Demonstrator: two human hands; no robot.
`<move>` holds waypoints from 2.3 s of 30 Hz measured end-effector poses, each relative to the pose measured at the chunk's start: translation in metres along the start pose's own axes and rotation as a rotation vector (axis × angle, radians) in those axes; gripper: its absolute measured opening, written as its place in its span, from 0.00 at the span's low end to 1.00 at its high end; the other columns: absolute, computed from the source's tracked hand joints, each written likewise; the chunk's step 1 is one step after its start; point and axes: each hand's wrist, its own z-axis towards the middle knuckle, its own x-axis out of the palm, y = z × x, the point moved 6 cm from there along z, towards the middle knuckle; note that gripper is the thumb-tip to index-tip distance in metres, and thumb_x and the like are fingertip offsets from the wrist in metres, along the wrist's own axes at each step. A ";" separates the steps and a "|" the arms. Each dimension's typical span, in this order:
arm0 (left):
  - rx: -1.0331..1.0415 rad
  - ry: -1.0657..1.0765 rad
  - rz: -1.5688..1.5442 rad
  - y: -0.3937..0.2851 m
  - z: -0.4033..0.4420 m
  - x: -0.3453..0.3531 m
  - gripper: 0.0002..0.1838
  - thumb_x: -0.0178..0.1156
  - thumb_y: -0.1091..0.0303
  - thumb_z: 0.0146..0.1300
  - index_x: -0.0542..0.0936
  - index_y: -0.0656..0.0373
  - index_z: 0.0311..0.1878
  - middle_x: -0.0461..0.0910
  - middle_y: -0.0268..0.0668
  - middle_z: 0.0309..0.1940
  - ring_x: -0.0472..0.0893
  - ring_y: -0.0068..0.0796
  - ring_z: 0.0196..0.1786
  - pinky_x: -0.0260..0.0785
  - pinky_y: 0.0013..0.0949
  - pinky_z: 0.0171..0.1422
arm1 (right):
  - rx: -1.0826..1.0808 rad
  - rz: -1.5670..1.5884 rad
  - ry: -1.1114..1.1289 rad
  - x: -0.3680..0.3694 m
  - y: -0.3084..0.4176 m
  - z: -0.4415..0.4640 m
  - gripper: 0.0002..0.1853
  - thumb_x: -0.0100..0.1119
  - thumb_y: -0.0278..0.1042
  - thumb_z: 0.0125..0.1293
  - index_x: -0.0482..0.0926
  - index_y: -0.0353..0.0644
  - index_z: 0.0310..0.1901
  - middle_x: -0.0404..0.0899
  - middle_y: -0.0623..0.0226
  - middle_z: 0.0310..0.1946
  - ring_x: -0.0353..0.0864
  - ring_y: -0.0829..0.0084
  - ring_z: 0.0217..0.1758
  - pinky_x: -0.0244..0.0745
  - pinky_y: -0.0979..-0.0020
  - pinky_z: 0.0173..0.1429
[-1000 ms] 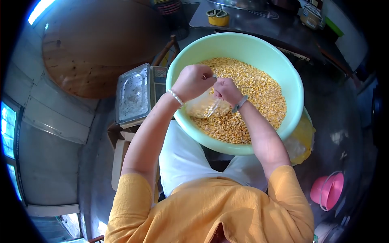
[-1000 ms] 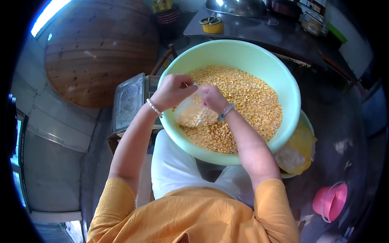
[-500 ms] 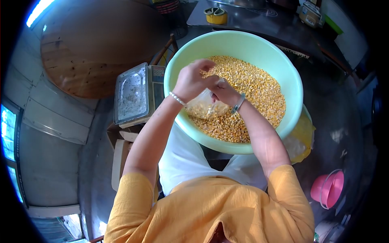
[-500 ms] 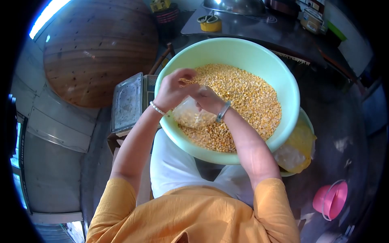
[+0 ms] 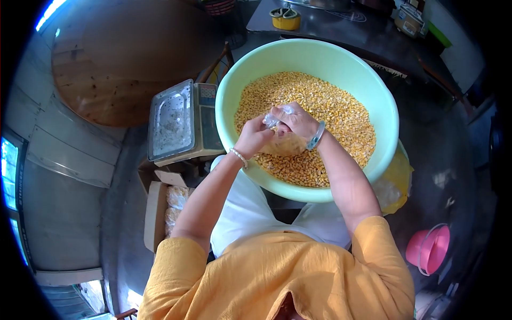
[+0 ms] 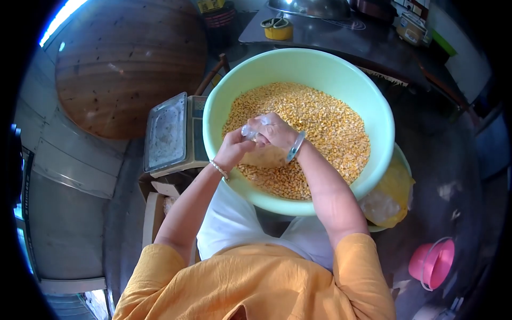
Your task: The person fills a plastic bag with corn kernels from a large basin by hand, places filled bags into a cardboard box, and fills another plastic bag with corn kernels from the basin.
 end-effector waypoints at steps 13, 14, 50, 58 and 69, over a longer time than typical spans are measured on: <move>-0.031 -0.147 -0.570 -0.003 0.015 -0.005 0.07 0.52 0.76 0.60 0.76 0.65 0.40 0.76 0.34 0.27 0.76 0.24 0.31 0.68 0.25 0.43 | -0.074 0.143 -0.080 -0.021 -0.007 0.000 0.03 0.62 0.25 0.58 0.83 0.36 0.33 0.80 0.69 0.26 0.78 0.79 0.31 0.73 0.78 0.37; -0.031 -0.137 -0.596 -0.004 0.016 -0.006 0.08 0.51 0.76 0.60 0.75 0.66 0.41 0.76 0.34 0.27 0.75 0.24 0.30 0.69 0.25 0.42 | -0.106 0.027 -0.116 -0.024 -0.006 0.001 0.03 0.62 0.25 0.57 0.83 0.37 0.32 0.81 0.69 0.26 0.78 0.79 0.32 0.74 0.78 0.38; 0.163 -0.182 0.944 -0.032 0.024 -0.052 0.07 0.62 0.65 0.49 0.85 0.55 0.31 0.81 0.41 0.26 0.80 0.40 0.31 0.72 0.38 0.41 | -0.164 -0.724 -0.212 -0.052 -0.008 0.001 0.04 0.65 0.34 0.50 0.84 0.44 0.25 0.82 0.65 0.24 0.80 0.71 0.27 0.75 0.71 0.35; 0.112 -0.242 0.991 -0.032 0.021 -0.055 0.08 0.62 0.67 0.52 0.85 0.57 0.34 0.83 0.40 0.27 0.81 0.35 0.30 0.73 0.33 0.41 | 0.035 -0.735 -0.239 -0.061 -0.016 -0.001 0.06 0.63 0.33 0.54 0.83 0.43 0.23 0.80 0.66 0.18 0.78 0.75 0.19 0.74 0.73 0.30; 0.467 -0.206 0.890 -0.106 0.011 0.002 0.08 0.64 0.71 0.49 0.84 0.58 0.34 0.81 0.38 0.26 0.81 0.34 0.30 0.73 0.30 0.37 | -0.010 -0.037 -0.130 -0.025 -0.006 0.003 0.08 0.59 0.27 0.60 0.80 0.35 0.41 0.77 0.70 0.21 0.75 0.83 0.19 0.71 0.81 0.21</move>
